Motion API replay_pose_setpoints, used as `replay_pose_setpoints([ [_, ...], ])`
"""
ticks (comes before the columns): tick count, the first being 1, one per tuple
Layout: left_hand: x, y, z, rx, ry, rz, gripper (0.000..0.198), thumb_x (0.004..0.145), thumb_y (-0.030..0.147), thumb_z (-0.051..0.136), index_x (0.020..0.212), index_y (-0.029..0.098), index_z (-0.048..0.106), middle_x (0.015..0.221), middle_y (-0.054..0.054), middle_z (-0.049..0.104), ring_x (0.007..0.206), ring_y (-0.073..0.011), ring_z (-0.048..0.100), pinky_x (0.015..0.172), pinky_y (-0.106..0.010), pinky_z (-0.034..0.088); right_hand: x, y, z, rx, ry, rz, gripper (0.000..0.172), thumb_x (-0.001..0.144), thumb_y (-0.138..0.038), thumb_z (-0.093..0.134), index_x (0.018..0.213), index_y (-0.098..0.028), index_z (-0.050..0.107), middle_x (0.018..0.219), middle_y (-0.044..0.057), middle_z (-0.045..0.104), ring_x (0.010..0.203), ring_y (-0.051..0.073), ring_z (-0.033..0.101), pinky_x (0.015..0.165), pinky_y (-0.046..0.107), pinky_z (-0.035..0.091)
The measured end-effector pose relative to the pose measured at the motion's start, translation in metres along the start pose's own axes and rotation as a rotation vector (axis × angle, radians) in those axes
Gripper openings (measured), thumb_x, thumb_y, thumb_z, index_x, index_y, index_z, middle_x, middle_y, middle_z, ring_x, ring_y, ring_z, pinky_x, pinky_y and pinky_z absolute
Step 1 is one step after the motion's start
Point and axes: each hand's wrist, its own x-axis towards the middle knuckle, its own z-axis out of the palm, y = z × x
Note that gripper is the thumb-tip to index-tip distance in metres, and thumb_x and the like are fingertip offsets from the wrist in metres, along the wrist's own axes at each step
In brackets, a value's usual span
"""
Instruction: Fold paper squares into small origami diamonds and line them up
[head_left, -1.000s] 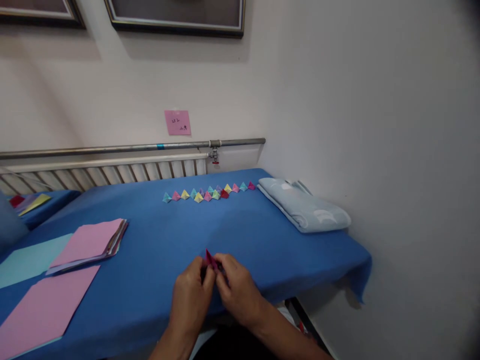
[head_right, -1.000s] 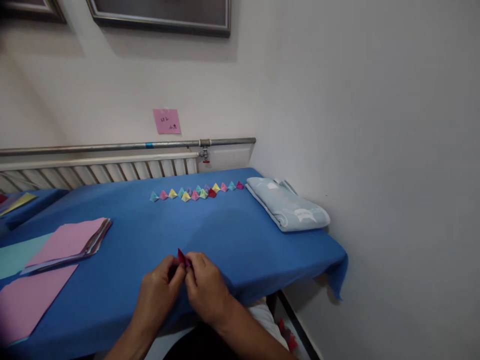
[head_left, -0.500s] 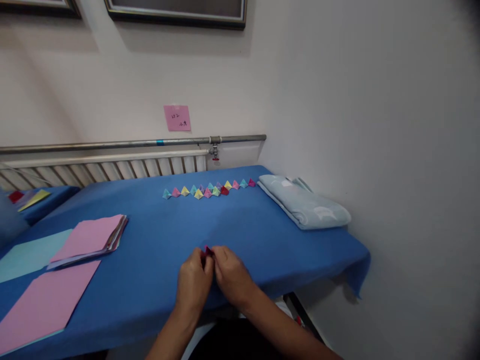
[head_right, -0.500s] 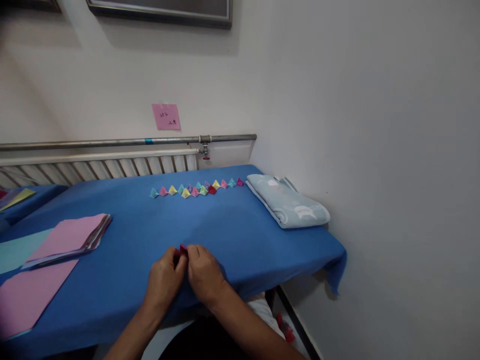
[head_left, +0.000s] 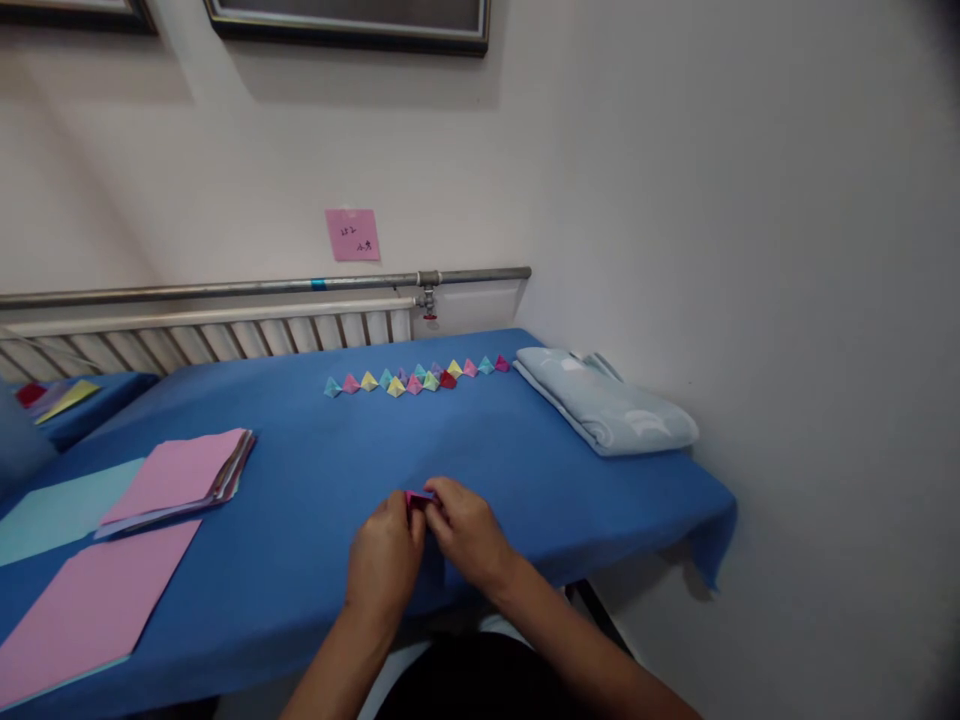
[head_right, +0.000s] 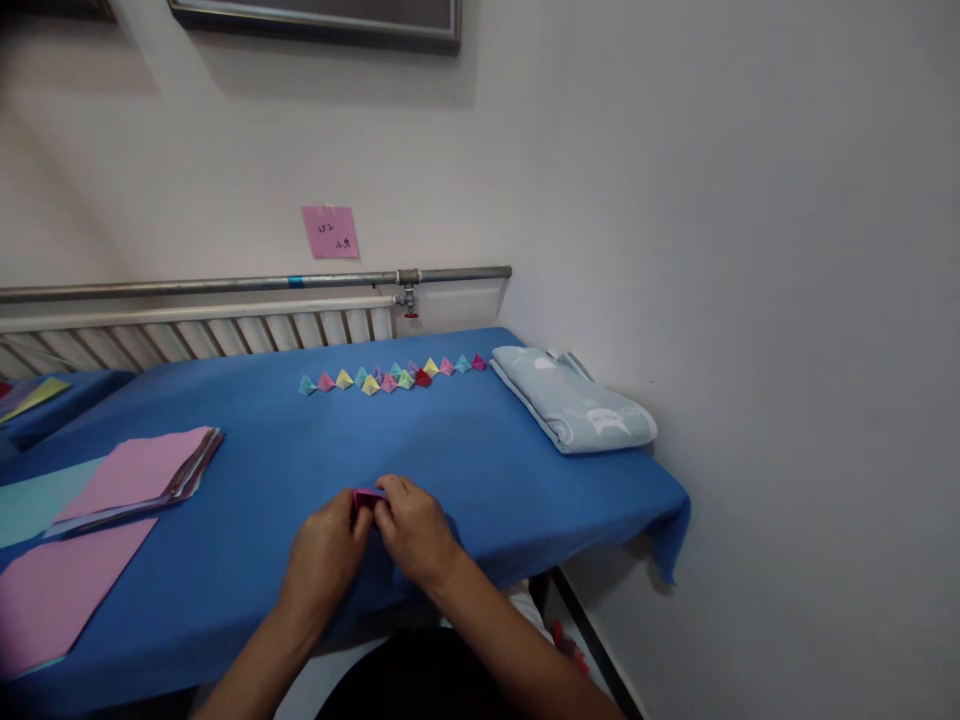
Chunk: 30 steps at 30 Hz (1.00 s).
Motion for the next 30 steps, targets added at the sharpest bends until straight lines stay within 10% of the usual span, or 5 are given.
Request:
replay_pose_setpoints([
  [20,-0.003,-0.005,0.001,0.042,0.025,0.091,0.013,0.091,0.019,0.048,0.082,0.017,0.057,0.078,-0.006,0.068,0.069,-0.0196,0.065,0.059,-0.027,0.041,0.004,-0.005,-0.003,0.096,0.007,0.051,0.021,0.077,-0.006,0.048,0.088,-0.020,0.059,0.079,0.001,0.064,0.073,0.015,0.059,0.071,0.025,0.045],
  [30,-0.014,-0.002,0.014,-0.093,0.470,0.322,0.011,0.092,0.020,0.043,0.090,0.019,0.054,0.092,-0.008,0.064,0.084,-0.0202,0.062,0.073,-0.030,0.049,-0.006,-0.011,-0.003,0.286,0.227,0.051,0.020,0.084,-0.015,0.051,0.101,-0.023,0.056,0.093,0.003,0.066,0.084,0.016,0.063,0.076,0.028,0.050],
])
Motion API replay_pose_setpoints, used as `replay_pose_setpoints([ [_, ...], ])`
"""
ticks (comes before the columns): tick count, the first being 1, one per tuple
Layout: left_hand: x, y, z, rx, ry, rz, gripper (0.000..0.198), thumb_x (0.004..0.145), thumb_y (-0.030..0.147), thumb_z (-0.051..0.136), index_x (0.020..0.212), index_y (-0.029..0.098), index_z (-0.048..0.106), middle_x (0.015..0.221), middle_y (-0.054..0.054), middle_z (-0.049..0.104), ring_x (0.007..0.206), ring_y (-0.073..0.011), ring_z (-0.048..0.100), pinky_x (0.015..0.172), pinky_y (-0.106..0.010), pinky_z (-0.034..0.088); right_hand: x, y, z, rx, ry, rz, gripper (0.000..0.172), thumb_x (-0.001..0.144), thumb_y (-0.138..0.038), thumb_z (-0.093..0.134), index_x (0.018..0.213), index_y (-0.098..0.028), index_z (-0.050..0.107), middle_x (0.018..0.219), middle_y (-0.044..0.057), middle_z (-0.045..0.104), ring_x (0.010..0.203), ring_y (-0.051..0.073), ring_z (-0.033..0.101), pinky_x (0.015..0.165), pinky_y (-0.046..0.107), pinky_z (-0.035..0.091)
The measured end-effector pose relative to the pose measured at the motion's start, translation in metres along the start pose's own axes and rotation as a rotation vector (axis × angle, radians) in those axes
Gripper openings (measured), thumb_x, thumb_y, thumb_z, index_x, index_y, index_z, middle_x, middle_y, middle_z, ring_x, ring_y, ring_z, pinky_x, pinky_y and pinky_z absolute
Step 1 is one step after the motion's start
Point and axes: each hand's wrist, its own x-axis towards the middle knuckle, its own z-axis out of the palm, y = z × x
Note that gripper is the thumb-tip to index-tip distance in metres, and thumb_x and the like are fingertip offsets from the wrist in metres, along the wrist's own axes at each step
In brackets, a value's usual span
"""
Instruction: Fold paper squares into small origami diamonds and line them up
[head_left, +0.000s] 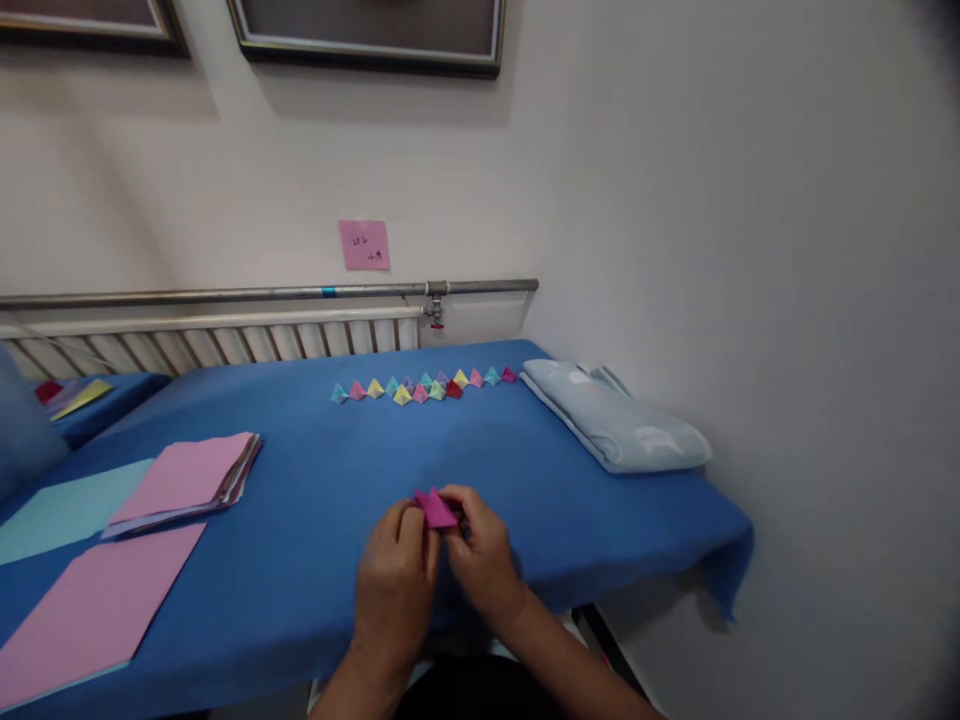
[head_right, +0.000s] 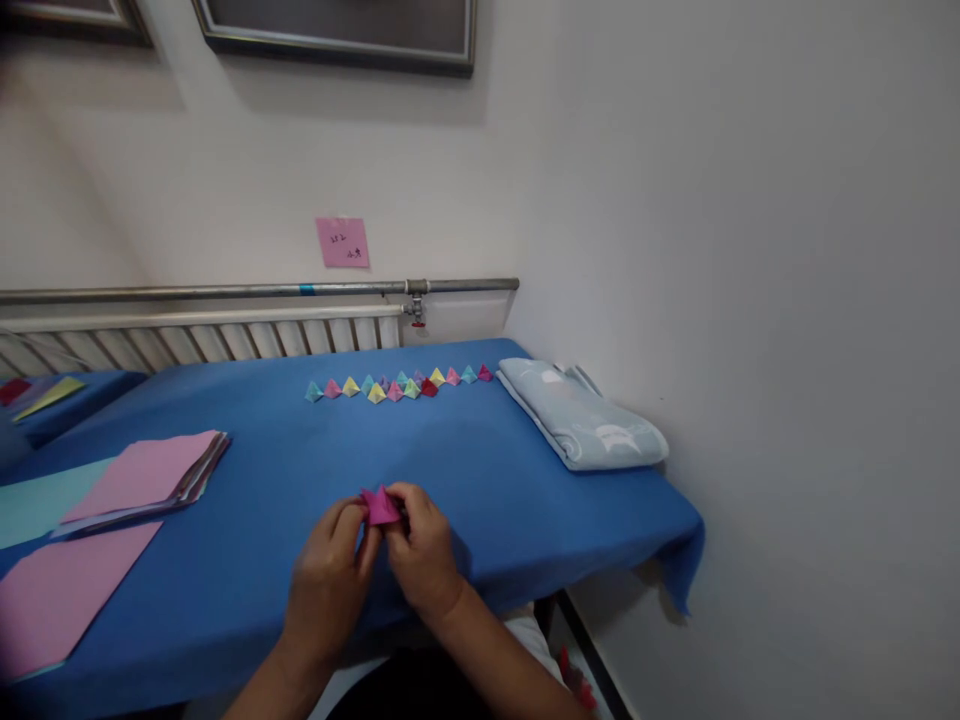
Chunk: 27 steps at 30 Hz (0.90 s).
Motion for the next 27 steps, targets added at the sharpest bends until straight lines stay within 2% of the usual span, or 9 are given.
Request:
replay_pose_setpoints([
  [7,-0.005,-0.003,0.002,0.036,0.233,0.075,0.017,0.091,0.024,0.046,0.105,0.015,0.052,0.101,-0.013,0.061,0.095,-0.0244,0.060,0.078,-0.036,0.050,-0.003,-0.005,-0.006,-0.031,0.080,-0.209,0.030,0.081,-0.008,0.048,0.106,-0.024,0.055,0.089,0.001,0.065,0.079,0.014,0.063,0.073,0.023,0.051],
  [12,-0.006,-0.003,0.003,-0.042,0.307,0.025,0.019,0.087,0.026,0.052,0.102,0.015,0.051,0.099,-0.013,0.060,0.099,-0.0259,0.058,0.081,-0.040,0.050,-0.002,-0.011,-0.009,0.019,0.099,-0.135,0.028,0.080,-0.010,0.051,0.104,-0.024,0.057,0.089,0.001,0.066,0.078,0.014,0.063,0.071,0.023,0.051],
  [15,-0.006,-0.001,-0.002,-0.151,0.271,0.002,0.019,0.085,0.028,0.054,0.101,0.018,0.052,0.099,-0.011,0.061,0.099,-0.0251,0.059,0.083,-0.041,0.051,-0.002,-0.013,-0.011,0.101,0.102,-0.067,0.023,0.081,-0.013,0.052,0.101,-0.023,0.058,0.088,0.001,0.067,0.077,0.014,0.063,0.070,0.024,0.051],
  [19,-0.008,0.002,-0.013,-0.436,0.137,-0.079,0.020,0.084,0.028,0.054,0.103,0.021,0.053,0.104,-0.009,0.062,0.101,-0.0230,0.060,0.087,-0.041,0.050,-0.003,-0.015,-0.013,0.224,0.094,0.038,0.015,0.082,-0.018,0.054,0.095,-0.022,0.062,0.085,0.001,0.066,0.077,0.015,0.062,0.069,0.025,0.050],
  [23,-0.007,0.003,-0.022,-0.684,0.045,-0.259,0.018,0.084,0.030,0.055,0.098,0.021,0.056,0.099,-0.007,0.062,0.095,-0.0200,0.061,0.085,-0.035,0.051,-0.004,-0.018,-0.014,0.331,0.063,0.156,0.010,0.083,-0.023,0.056,0.091,-0.022,0.062,0.081,0.000,0.064,0.071,0.014,0.060,0.064,0.023,0.049],
  [27,0.002,0.004,-0.027,-0.887,-0.083,-0.393,0.017,0.083,0.034,0.056,0.089,0.019,0.061,0.090,-0.005,0.061,0.085,-0.0167,0.059,0.077,-0.029,0.050,-0.005,-0.022,-0.015,0.342,0.017,0.156,0.010,0.082,-0.024,0.059,0.090,-0.021,0.064,0.080,0.001,0.065,0.071,0.014,0.060,0.065,0.022,0.049],
])
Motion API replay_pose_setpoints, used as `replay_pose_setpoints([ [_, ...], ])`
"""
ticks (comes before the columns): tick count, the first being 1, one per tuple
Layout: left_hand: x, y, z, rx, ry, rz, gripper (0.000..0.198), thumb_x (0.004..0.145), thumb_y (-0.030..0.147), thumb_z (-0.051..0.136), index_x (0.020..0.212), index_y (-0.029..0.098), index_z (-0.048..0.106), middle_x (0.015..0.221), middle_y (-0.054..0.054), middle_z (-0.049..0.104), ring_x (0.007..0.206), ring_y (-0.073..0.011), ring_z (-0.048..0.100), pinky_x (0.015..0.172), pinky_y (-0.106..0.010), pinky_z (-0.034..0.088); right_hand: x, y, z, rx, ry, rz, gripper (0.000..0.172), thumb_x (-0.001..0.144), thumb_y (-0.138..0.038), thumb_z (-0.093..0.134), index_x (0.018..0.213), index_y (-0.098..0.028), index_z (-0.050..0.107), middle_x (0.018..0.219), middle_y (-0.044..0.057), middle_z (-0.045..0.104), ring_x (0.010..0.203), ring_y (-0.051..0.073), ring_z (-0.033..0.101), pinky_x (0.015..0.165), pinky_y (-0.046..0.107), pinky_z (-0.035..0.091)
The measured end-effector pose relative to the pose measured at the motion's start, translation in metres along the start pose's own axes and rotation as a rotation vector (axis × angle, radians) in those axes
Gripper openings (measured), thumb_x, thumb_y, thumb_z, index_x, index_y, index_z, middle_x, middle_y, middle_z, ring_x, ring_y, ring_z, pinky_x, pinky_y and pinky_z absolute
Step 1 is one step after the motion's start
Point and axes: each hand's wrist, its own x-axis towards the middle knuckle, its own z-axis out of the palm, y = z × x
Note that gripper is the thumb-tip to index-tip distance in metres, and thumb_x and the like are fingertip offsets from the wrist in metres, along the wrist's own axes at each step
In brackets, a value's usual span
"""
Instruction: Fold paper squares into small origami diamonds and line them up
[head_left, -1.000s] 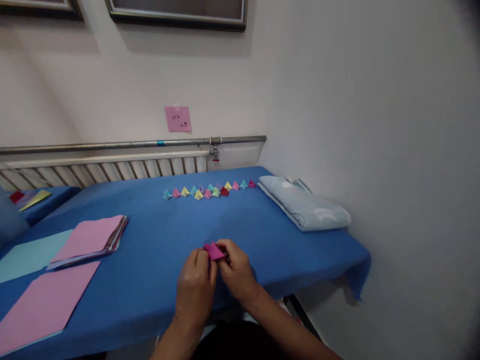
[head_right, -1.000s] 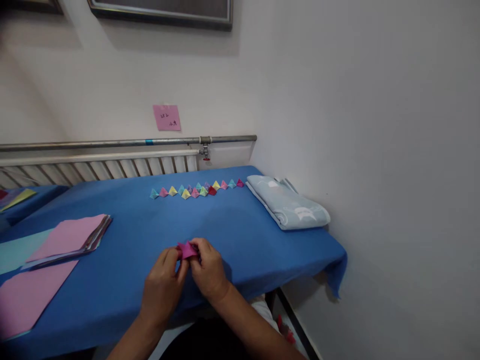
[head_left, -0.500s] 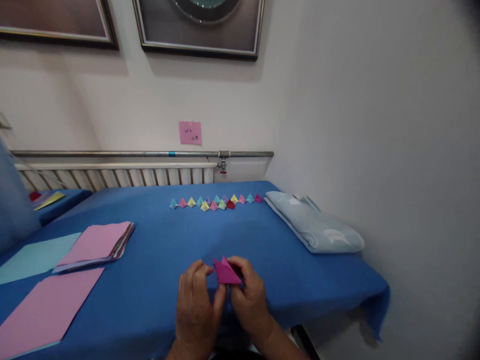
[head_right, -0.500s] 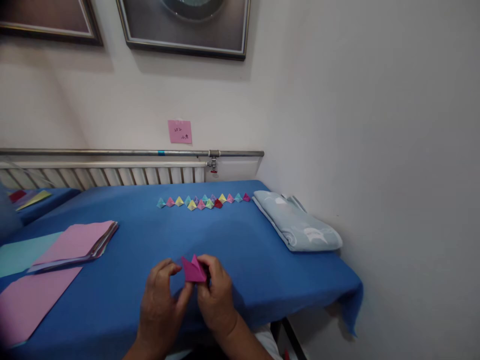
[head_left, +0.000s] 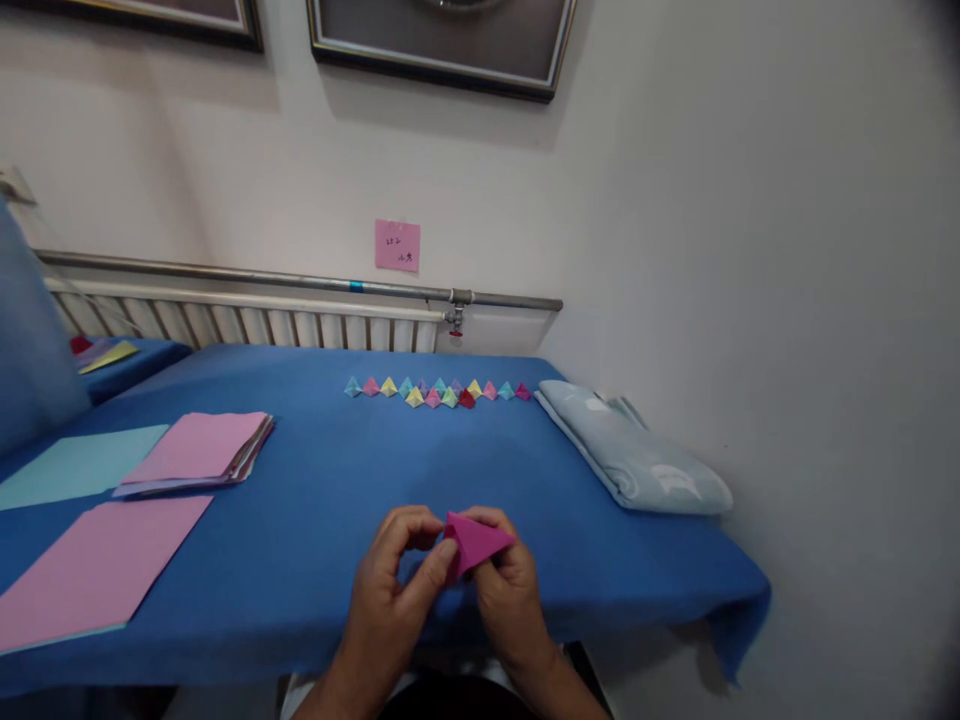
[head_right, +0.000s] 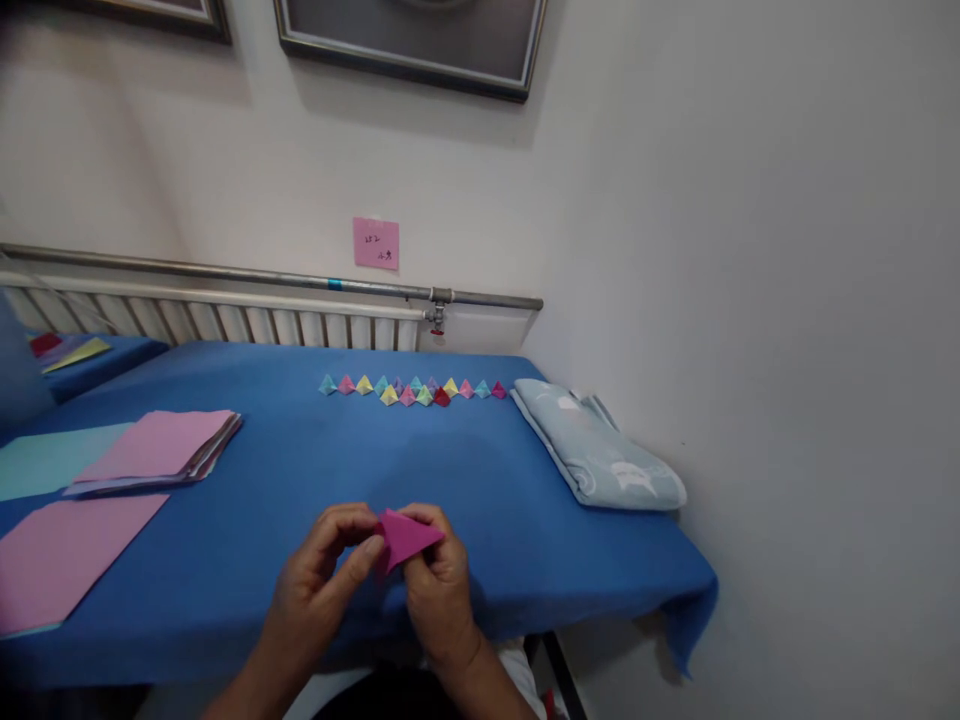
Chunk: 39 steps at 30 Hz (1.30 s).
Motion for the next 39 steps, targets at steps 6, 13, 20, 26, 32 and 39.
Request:
replay_pose_setpoints([
  [6,0.006,0.010,0.001,-0.190,-0.001,-0.197,0.019,0.078,0.037,0.058,0.076,0.019,0.061,0.083,-0.002,0.058,0.078,-0.0146,0.056,0.072,-0.025,0.047,-0.003,0.000,0.001,0.041,-0.034,-0.017,0.010,0.081,-0.022,0.061,0.090,-0.022,0.065,0.081,0.001,0.066,0.073,0.014,0.061,0.067,0.023,0.050],
  [13,0.007,0.016,-0.002,-0.252,-0.017,-0.310,0.025,0.076,0.043,0.058,0.069,0.019,0.059,0.078,-0.001,0.057,0.078,-0.0148,0.054,0.075,-0.026,0.044,-0.002,-0.003,0.000,0.037,-0.063,-0.005,0.008,0.081,-0.024,0.060,0.087,-0.022,0.065,0.079,0.001,0.067,0.073,0.015,0.062,0.067,0.023,0.050],
  [20,0.009,0.017,-0.002,-0.439,0.013,-0.460,0.022,0.072,0.039,0.065,0.072,0.018,0.057,0.067,0.003,0.056,0.066,-0.0110,0.051,0.065,-0.023,0.043,-0.003,0.000,-0.002,0.081,-0.108,0.049,0.007,0.079,-0.025,0.062,0.085,-0.022,0.064,0.077,0.000,0.064,0.068,0.014,0.059,0.063,0.022,0.048],
  [26,0.005,0.012,-0.004,-0.222,0.073,-0.309,0.017,0.082,0.035,0.055,0.083,0.018,0.057,0.073,0.000,0.060,0.069,-0.0134,0.058,0.067,-0.028,0.048,-0.002,0.002,0.000,0.123,-0.044,0.088,0.007,0.081,-0.026,0.062,0.087,-0.022,0.064,0.079,0.000,0.063,0.069,0.013,0.058,0.062,0.020,0.048],
  [32,-0.019,0.013,0.000,0.463,0.188,0.491,0.029,0.079,0.017,0.060,0.107,0.022,0.051,0.102,-0.008,0.059,0.097,-0.0206,0.059,0.085,-0.035,0.051,0.000,-0.005,0.001,-0.092,0.065,-0.010,0.014,0.084,-0.025,0.057,0.096,-0.023,0.063,0.082,0.000,0.064,0.064,0.012,0.058,0.058,0.021,0.048],
  [39,-0.015,0.007,0.011,0.706,0.313,0.644,0.022,0.085,0.009,0.051,0.106,0.016,0.053,0.102,-0.011,0.057,0.096,-0.0206,0.058,0.081,-0.034,0.054,-0.001,-0.011,-0.003,-0.407,0.010,-0.331,0.027,0.082,-0.014,0.052,0.106,-0.024,0.058,0.091,0.003,0.068,0.080,0.016,0.066,0.070,0.025,0.054],
])
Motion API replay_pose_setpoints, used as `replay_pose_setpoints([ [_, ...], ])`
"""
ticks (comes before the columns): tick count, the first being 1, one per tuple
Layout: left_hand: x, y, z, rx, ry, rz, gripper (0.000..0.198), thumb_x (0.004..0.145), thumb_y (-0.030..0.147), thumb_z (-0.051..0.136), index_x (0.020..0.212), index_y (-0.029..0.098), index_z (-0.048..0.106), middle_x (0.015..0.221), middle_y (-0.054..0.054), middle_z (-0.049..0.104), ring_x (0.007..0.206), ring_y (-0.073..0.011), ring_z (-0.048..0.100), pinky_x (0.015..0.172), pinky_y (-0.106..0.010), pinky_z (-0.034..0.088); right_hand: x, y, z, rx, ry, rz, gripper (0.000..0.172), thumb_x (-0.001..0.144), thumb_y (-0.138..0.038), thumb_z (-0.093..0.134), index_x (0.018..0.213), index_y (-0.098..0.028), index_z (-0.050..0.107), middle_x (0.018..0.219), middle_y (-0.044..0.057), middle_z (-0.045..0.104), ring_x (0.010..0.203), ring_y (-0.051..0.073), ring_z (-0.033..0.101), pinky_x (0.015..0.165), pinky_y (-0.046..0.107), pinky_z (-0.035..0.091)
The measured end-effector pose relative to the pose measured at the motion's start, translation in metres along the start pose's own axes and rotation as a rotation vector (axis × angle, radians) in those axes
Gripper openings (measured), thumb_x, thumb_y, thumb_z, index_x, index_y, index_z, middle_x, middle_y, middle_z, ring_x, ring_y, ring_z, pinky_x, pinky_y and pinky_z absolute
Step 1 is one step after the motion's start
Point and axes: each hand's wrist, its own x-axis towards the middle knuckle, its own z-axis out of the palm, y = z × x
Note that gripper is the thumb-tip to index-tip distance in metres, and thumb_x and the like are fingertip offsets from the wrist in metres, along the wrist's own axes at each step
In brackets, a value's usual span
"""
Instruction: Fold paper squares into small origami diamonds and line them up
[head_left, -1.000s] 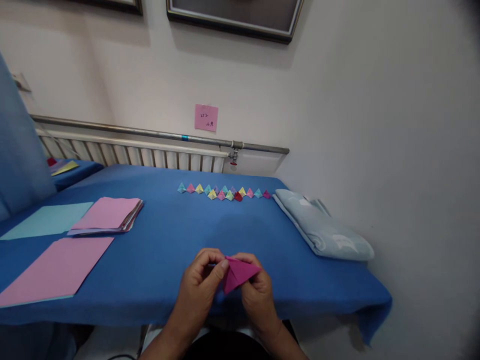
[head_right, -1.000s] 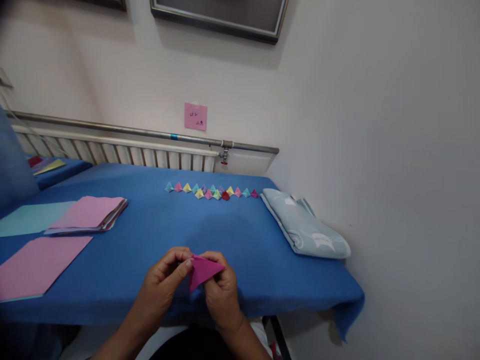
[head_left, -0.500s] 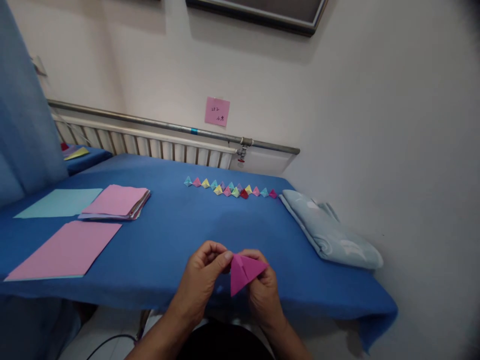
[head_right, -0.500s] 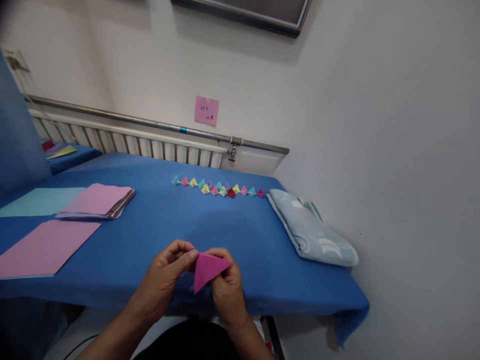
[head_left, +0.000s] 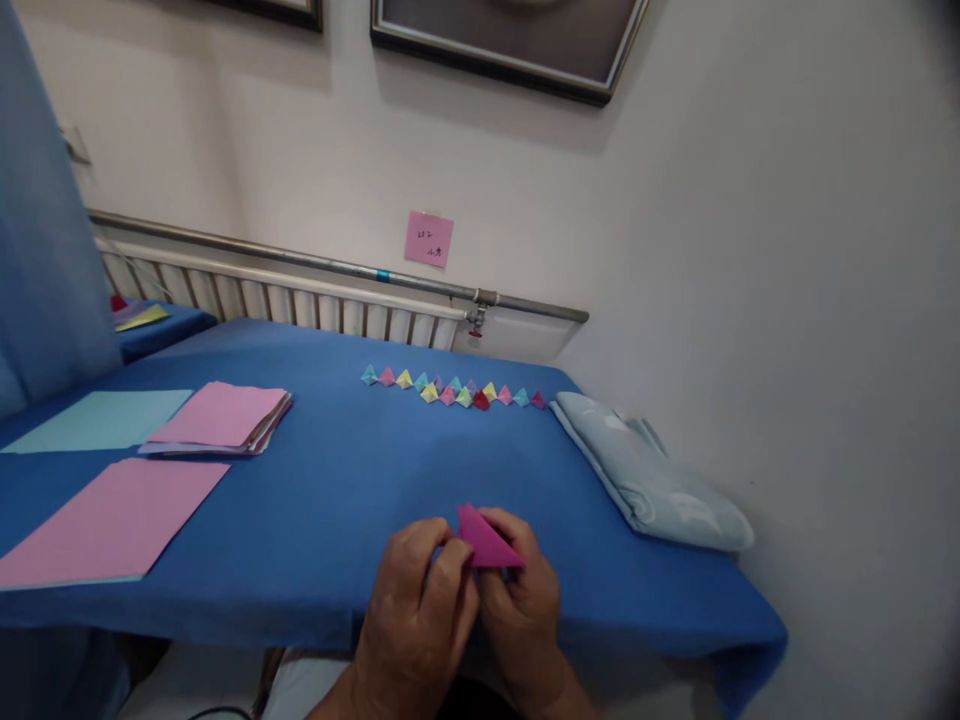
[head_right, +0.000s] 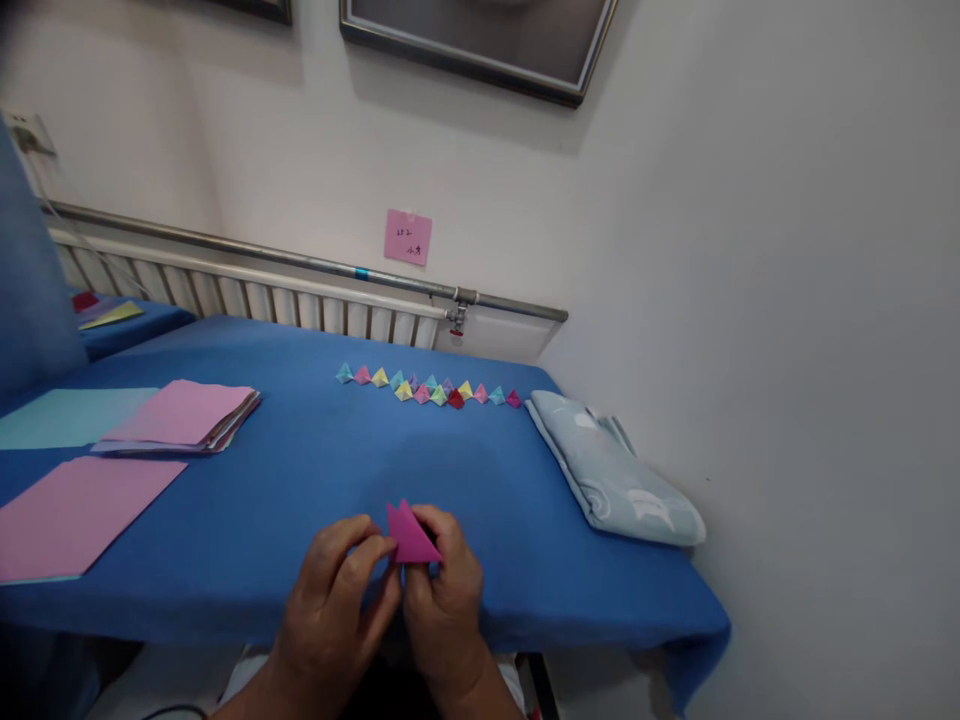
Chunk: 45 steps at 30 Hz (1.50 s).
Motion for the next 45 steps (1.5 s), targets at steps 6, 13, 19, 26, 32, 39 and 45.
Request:
replay_pose_setpoints([
  [6,-0.004,-0.008,0.004,0.031,0.054,0.005,0.017,0.089,0.010,0.046,0.104,0.013,0.053,0.103,-0.011,0.057,0.097,-0.0190,0.058,0.083,-0.030,0.054,0.003,-0.010,-0.001,-0.115,0.007,-0.267,0.026,0.086,-0.013,0.049,0.111,-0.022,0.052,0.088,0.004,0.066,0.076,0.015,0.066,0.067,0.025,0.056],
  [13,0.000,-0.015,0.000,0.009,0.083,0.046,0.012,0.091,0.013,0.044,0.100,0.015,0.052,0.096,-0.009,0.058,0.092,-0.0159,0.061,0.077,-0.023,0.055,0.004,-0.013,-0.003,-0.093,-0.004,-0.345,0.029,0.088,-0.013,0.051,0.116,-0.019,0.050,0.093,0.008,0.065,0.083,0.017,0.064,0.073,0.028,0.056],
  [19,0.001,-0.019,-0.003,-0.054,0.049,0.076,0.015,0.091,0.010,0.041,0.100,0.015,0.052,0.097,-0.010,0.059,0.093,-0.0152,0.062,0.077,-0.021,0.055,0.003,-0.013,0.000,-0.005,-0.014,-0.329,0.032,0.086,-0.006,0.047,0.115,-0.020,0.051,0.096,0.009,0.061,0.087,0.017,0.061,0.075,0.029,0.054],
  [26,-0.005,-0.023,-0.007,-0.223,-0.044,0.047,0.030,0.083,0.002,0.046,0.108,0.017,0.054,0.101,-0.008,0.064,0.097,-0.0144,0.063,0.084,-0.021,0.052,0.003,-0.013,-0.002,0.087,-0.011,-0.275,0.037,0.083,0.000,0.045,0.111,-0.023,0.051,0.096,0.005,0.057,0.086,0.014,0.060,0.073,0.024,0.052],
  [32,-0.001,-0.011,-0.016,-0.569,-0.123,-0.364,0.025,0.085,0.012,0.048,0.104,0.024,0.059,0.097,-0.001,0.067,0.091,-0.0137,0.065,0.082,-0.023,0.051,0.005,-0.012,-0.002,0.132,0.003,-0.239,0.039,0.081,0.002,0.044,0.108,-0.025,0.054,0.095,0.003,0.058,0.085,0.013,0.060,0.072,0.023,0.051],
  [39,0.019,-0.012,-0.023,-0.974,-0.243,-1.039,0.019,0.071,0.036,0.070,0.072,0.019,0.063,0.071,0.001,0.064,0.069,-0.0133,0.060,0.065,-0.022,0.050,0.004,-0.015,-0.005,0.152,-0.130,-0.233,0.041,0.079,0.000,0.048,0.112,-0.025,0.053,0.100,0.004,0.059,0.092,0.015,0.060,0.081,0.026,0.049],
  [45,0.014,-0.024,-0.020,-1.049,-0.228,-1.166,0.022,0.068,0.032,0.074,0.078,0.019,0.060,0.076,0.002,0.064,0.071,-0.0113,0.060,0.066,-0.020,0.049,0.000,-0.012,-0.013,0.416,-0.320,0.158,0.042,0.081,-0.016,0.052,0.123,-0.025,0.051,0.116,0.007,0.060,0.098,0.019,0.061,0.080,0.030,0.051],
])
